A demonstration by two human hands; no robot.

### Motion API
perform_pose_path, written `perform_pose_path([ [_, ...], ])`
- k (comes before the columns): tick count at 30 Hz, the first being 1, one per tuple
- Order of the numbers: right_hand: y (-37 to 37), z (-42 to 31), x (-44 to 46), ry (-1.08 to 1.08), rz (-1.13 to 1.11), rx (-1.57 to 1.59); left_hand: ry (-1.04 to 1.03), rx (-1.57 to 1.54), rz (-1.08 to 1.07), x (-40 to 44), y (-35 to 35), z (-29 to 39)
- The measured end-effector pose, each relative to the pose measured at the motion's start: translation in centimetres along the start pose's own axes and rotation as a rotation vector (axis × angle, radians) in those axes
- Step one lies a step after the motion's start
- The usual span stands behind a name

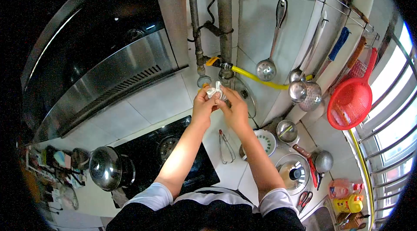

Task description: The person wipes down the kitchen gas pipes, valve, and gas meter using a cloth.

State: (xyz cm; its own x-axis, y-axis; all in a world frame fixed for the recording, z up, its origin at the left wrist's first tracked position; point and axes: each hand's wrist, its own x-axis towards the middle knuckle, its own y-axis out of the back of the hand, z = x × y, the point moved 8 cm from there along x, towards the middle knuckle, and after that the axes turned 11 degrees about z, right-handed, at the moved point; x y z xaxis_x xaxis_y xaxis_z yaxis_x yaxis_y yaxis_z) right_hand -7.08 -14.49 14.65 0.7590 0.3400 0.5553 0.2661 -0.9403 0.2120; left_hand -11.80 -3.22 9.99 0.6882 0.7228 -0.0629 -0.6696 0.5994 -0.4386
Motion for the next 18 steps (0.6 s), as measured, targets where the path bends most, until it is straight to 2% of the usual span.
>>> perform_pose_path([
  [1, 0.3, -0.8, 0.6, 0.129, 0.040, -0.035, 0.089, -0.033, -0.028, -0.1, -0.4, 0.2],
  [6, 1.0, -3.5, 3.8, 0.181, -0.059, -0.002, 0.168, -0.140, -0.186, 1.2, -1.5, 0.8],
  [8, 1.5, -4.2, 5.1, 0.309, -0.044, -0.177, 0.244, -0.116, -0.060, 1.1, -0.9, 1.4],
  [9, 2.3, -4.7, 5.8, 0.353, 0.080, -0.248, 0.262, -0.152, -0.066, 0.6, -0.6, 1.7],
  [12, 3.0, -5.8, 7.8, 0.414, 0.219, -0.378, 0.245, -0.139, -0.018, -0.1, 1.2, 1.4],
  [13, 1.7, -5.3, 8.3, 0.527, 0.237, -0.497, 0.261, -0.133, 0.020, -0.1, 1.8, 0.8],
  [14, 0.7, -4.1, 8.5, 0.525, 0.237, -0.499, 0.264, -0.132, 0.019, 0.3, 1.9, 0.2],
  [16, -2.0, -3.8, 8.4, 0.650, 0.191, -0.769, 0.315, -0.176, -0.043, 0.4, 1.2, -0.7],
  [18, -2.5, -2.8, 9.3, 0.580, 0.106, -0.866, 0.330, -0.162, -0.039, 0.5, 0.6, -1.0],
])
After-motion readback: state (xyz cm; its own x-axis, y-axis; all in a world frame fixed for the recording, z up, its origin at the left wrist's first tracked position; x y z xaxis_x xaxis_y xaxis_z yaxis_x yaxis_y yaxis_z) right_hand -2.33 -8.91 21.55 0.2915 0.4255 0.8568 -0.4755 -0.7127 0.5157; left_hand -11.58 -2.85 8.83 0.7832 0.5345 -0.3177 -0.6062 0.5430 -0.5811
